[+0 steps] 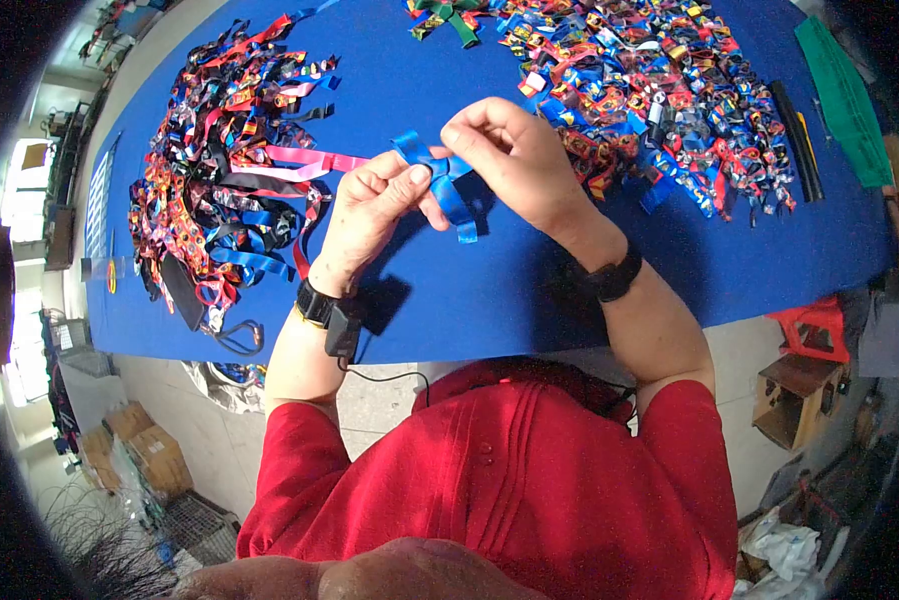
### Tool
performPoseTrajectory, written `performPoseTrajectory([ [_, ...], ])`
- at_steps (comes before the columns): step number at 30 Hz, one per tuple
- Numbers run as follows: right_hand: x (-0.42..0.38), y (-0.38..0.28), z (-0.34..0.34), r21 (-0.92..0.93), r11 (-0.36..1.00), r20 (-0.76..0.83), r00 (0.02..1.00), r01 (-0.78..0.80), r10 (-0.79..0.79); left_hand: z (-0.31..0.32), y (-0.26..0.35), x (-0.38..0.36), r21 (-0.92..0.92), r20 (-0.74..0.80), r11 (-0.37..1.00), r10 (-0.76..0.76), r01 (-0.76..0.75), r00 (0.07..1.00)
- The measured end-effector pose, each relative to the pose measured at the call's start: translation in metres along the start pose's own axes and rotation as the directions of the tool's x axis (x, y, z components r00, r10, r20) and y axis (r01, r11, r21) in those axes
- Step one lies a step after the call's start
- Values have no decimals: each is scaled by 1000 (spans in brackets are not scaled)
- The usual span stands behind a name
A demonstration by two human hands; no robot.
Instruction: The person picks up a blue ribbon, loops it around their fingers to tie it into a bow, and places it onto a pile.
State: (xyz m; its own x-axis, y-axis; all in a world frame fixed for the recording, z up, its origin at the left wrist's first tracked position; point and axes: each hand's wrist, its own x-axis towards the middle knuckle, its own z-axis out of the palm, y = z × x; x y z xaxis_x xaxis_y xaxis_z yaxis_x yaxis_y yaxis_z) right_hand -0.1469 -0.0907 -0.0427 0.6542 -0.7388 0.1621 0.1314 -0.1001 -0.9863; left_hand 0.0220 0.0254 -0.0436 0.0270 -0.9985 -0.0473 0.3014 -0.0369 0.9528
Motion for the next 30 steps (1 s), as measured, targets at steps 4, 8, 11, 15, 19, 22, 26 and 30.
performPoseTrajectory([
  [4,-4,-1,-1,-71,997,97,994,-35,42,-4,-1,-1,62,71,997,-46,42,996],
  [8,-3,-5,-4,-172,983,158,983,-69,97,-2,-2,-1,88,67,993,-85,79,994],
  [11,-4,-5,-3,-199,979,155,985,-50,82,-2,-3,-1,114,69,989,-102,94,992],
  [15,-4,-1,-4,-183,981,114,990,-55,77,-2,-2,0,122,67,986,-122,113,990],
  [19,-3,0,-3,-164,984,85,992,-76,91,-1,-3,0,124,47,986,-114,107,992],
  [22,-4,-1,-2,-153,984,65,993,-89,100,0,0,1,102,39,989,-113,109,993],
  [26,-4,5,3,-69,996,-10,999,-53,52,0,1,1,115,32,988,-102,98,994],
  [30,-2,8,0,-59,997,-3,999,-45,45,-1,-1,1,122,21,989,-84,80,996],
])
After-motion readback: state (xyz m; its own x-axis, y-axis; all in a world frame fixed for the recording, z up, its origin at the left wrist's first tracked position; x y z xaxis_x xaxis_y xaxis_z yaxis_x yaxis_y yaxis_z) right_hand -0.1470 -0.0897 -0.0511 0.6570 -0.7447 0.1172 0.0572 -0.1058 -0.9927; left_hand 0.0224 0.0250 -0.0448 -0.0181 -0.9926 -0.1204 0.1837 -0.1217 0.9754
